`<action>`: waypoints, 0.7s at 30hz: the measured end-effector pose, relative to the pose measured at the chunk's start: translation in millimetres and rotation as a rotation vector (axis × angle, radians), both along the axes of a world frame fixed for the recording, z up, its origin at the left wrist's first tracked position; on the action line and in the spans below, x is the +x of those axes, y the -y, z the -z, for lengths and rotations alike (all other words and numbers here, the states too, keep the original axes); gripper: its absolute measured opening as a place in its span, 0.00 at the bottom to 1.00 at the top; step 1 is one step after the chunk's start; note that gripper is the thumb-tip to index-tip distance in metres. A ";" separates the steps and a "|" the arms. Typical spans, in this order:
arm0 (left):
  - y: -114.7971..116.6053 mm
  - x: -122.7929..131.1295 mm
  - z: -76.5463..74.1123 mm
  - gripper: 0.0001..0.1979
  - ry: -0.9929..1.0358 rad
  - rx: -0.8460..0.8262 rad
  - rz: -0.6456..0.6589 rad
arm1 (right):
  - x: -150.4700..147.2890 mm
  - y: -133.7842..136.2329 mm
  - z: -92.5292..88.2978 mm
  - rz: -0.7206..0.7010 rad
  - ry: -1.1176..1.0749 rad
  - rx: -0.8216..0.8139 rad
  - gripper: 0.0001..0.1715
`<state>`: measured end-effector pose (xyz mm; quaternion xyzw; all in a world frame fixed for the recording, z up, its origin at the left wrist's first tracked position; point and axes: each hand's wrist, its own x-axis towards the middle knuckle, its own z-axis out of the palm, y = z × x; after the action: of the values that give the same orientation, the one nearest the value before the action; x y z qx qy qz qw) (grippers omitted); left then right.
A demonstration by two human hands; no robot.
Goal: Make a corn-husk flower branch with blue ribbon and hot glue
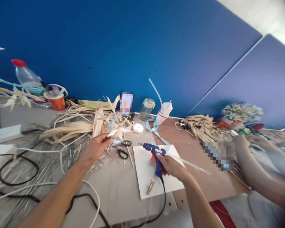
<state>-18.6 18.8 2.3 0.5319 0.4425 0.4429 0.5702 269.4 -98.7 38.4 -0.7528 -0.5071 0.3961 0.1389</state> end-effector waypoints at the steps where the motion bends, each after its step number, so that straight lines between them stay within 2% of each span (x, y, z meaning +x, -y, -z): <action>1: 0.6 0.4 0.7 0.13 0.007 0.004 0.024 | 4.5 2.9 -4.1 0.013 0.093 -0.028 0.33; 3: 1.8 1.1 1.9 0.13 0.030 0.007 0.070 | 5.9 7.8 -13.0 0.060 0.185 0.025 0.28; 5: 2.8 2.0 2.6 0.13 0.037 0.002 0.086 | -6.9 9.5 -18.9 0.057 0.076 0.181 0.24; 6: 3.3 2.5 2.6 0.14 0.036 0.000 0.086 | -19.0 8.1 -19.2 0.036 -0.075 0.220 0.25; 8: 4.6 3.7 1.4 0.14 0.024 0.003 0.085 | -52.0 -0.9 -13.5 0.019 -0.466 0.172 0.26; 9: 5.3 4.4 0.2 0.14 0.014 0.007 0.091 | -70.4 -8.6 -8.0 0.057 -0.685 0.120 0.26; 11: 7.2 6.1 -2.9 0.13 -0.013 0.020 0.118 | -104.5 -28.1 5.6 0.108 -1.027 0.059 0.21; 13: 9.1 7.6 -6.1 0.12 -0.047 0.037 0.148 | -128.8 -47.6 17.8 0.218 -1.217 0.126 0.17; 17: 11.2 10.0 -8.8 0.12 -0.101 0.059 0.150 | -146.4 -68.9 28.7 0.463 -1.379 0.185 0.14; 21: 10.3 12.7 -6.0 0.09 -0.129 0.092 0.119 | -147.2 -70.0 29.7 0.510 -1.387 0.228 0.12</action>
<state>-6.0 8.6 8.3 0.6105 0.4251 0.3928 0.5406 122.2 -28.6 8.7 -0.4055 -0.1509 0.6805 0.5913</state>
